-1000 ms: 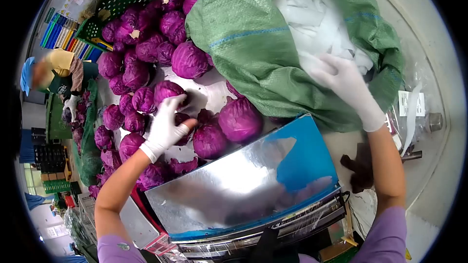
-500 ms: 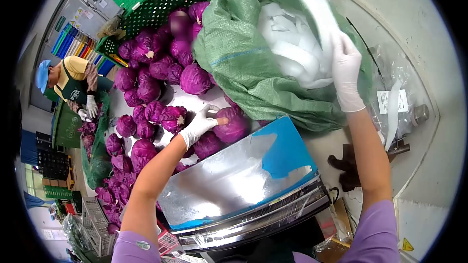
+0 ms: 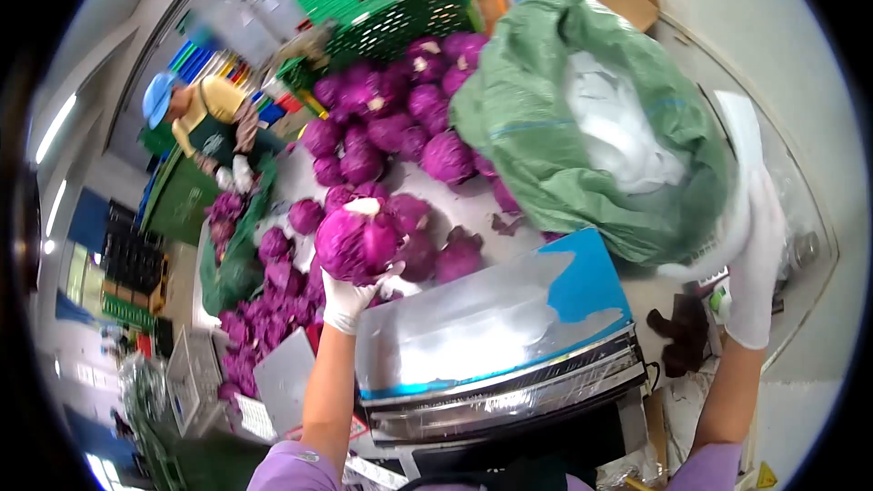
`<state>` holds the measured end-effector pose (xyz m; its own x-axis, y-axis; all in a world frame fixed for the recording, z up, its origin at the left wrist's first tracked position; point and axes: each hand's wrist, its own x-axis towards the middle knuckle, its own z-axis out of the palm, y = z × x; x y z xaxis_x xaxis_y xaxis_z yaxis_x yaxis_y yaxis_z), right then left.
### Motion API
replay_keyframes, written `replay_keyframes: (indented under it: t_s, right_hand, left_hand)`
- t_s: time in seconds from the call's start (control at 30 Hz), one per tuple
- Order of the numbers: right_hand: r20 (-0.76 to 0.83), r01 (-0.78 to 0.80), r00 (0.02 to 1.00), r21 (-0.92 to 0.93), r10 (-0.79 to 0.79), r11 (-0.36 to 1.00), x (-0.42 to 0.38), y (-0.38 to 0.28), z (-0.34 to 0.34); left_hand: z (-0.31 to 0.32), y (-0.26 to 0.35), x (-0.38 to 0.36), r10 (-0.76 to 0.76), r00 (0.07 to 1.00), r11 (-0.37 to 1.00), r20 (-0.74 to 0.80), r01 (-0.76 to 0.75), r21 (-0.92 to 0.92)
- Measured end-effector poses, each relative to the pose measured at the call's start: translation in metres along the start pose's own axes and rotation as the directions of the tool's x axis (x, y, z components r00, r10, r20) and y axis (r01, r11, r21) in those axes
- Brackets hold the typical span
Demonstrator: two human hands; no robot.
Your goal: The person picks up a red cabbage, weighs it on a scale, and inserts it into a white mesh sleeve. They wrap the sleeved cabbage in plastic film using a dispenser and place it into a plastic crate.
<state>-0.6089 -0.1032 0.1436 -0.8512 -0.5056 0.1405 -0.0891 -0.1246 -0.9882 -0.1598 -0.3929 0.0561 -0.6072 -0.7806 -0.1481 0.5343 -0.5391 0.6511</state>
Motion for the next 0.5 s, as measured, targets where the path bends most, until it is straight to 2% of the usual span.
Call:
replay_keyframes:
  t_s: [0.03, 0.07, 0.1, 0.13, 0.17, 0.2, 0.27, 0.33, 0.37, 0.4, 0.43, 0.47, 0.5]
  right_hand:
    - [0.058, -0.03, 0.998, -0.004, 0.03, 1.0, -0.003, 0.0, -0.012]
    - [0.107, -0.066, 0.992, -0.011, 0.067, 0.998, -0.01, 0.0, -0.014]
    - [0.141, -0.082, 0.986, -0.021, 0.084, 0.996, -0.021, -0.002, -0.009]
    - [0.089, -0.053, 0.995, -0.018, 0.055, 0.998, -0.034, -0.005, 0.0]
    - [0.031, -0.016, 0.999, -0.009, 0.016, 1.0, -0.047, -0.01, 0.013]
    - [0.063, -0.028, 0.998, -0.016, 0.029, 0.999, -0.066, -0.022, 0.033]
    - [0.114, 0.184, 0.975, 0.064, -0.191, 0.981, -0.112, -0.058, 0.085]
    - [0.201, 0.136, 0.968, 0.092, -0.152, 0.987, -0.128, -0.062, 0.089]
    - [0.439, 0.014, 0.898, 0.044, -0.032, 0.999, -0.122, -0.053, 0.072]
    - [0.641, -0.092, 0.762, -0.034, 0.093, 0.995, -0.123, -0.048, 0.066]
    - [0.627, -0.103, 0.778, 0.064, 0.04, 0.993, -0.135, -0.044, 0.076]
    - [0.577, -0.14, 0.815, 0.106, 0.054, 0.984, -0.151, -0.044, 0.092]
    - [0.608, -0.173, 0.787, 0.059, 0.102, 0.983, -0.158, -0.04, 0.097]
  left_hand:
    - [-0.005, 0.0, -0.026, -0.065, 0.995, 0.959, 0.072, 0.082, -0.273]
    - [-0.01, -0.001, -0.051, -0.107, 0.98, 0.84, 0.165, 0.178, -0.513]
    - [-0.014, -0.007, -0.076, -0.07, 0.988, 0.794, 0.137, 0.138, -0.592]
    - [-0.031, -0.014, -0.1, -0.096, 0.993, 0.751, 0.068, 0.117, -0.65]
    - [-0.028, -0.018, -0.121, -0.061, 0.993, 0.709, 0.102, 0.115, -0.696]
    - [-0.025, -0.021, -0.141, -0.024, 0.991, 0.666, 0.134, 0.116, -0.737]
    - [-0.041, -0.026, -0.176, 0.027, 0.992, 0.663, 0.125, 0.075, -0.745]
    - [-0.061, -0.023, -0.206, 0.046, 0.998, 0.715, 0.046, -0.001, -0.699]
    - [-0.059, -0.013, -0.222, -0.016, 0.996, 0.697, -0.093, -0.055, -0.715]
    - [-0.054, -0.002, -0.238, 0.037, 0.981, 0.783, -0.189, -0.146, -0.604]
    - [-0.065, 0.007, -0.252, 0.146, 0.95, 0.899, -0.275, -0.243, -0.364]
    - [-0.082, 0.017, -0.266, 0.267, 0.905, 0.945, -0.33, -0.313, -0.094]
    - [-0.107, 0.028, -0.278, 0.445, 0.81, 0.894, -0.383, -0.378, 0.24]
